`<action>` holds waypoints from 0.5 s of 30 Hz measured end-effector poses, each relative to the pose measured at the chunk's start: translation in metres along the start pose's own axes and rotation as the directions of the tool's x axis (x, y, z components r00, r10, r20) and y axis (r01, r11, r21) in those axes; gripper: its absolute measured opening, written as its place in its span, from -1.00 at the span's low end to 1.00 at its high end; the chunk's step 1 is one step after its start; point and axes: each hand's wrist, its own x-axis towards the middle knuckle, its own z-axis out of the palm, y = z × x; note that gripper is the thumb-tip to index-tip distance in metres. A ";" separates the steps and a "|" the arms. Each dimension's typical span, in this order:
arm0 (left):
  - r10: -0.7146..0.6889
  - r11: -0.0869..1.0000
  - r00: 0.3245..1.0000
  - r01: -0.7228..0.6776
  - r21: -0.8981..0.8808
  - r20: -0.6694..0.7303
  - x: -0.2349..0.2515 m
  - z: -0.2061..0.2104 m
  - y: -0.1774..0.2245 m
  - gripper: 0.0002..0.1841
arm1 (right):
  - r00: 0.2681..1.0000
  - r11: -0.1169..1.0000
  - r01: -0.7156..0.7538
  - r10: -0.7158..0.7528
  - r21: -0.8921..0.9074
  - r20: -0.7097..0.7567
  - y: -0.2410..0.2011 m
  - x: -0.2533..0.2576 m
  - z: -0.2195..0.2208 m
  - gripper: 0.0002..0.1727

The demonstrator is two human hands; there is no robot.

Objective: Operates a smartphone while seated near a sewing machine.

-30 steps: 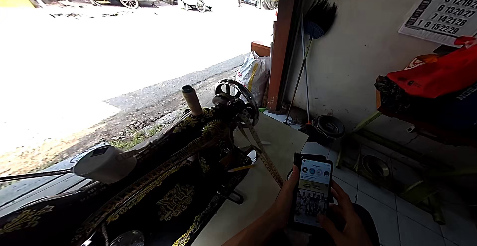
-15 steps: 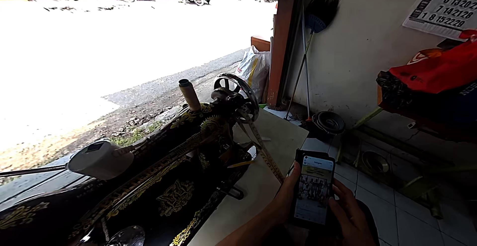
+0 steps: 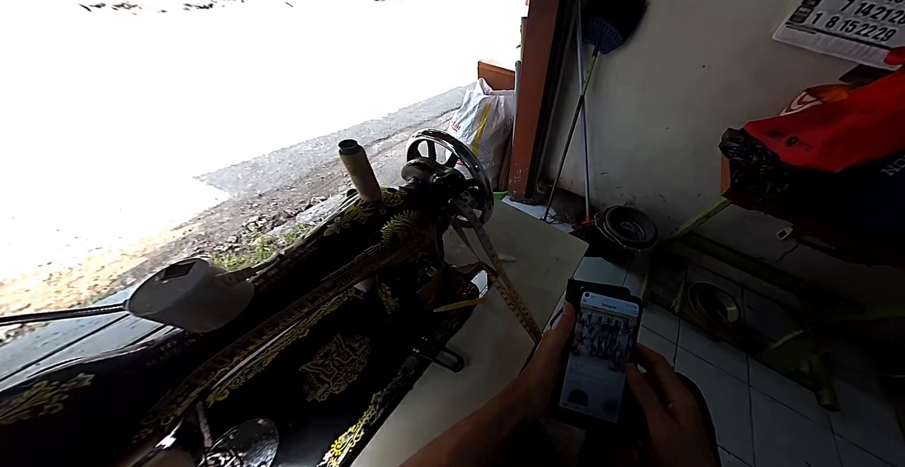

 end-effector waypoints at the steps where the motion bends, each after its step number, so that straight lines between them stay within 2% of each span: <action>1: 0.000 1.000 1.000 0.000 -0.004 0.002 0.000 0.000 0.000 -0.28 | 1.000 1.000 0.002 -0.002 0.006 0.007 0.000 0.000 0.000 -0.55; 15: 0.024 1.000 1.000 -0.023 -0.020 0.016 0.001 -0.001 0.000 -0.28 | 0.999 0.999 0.002 -0.004 0.038 0.038 0.000 0.001 -0.003 -0.56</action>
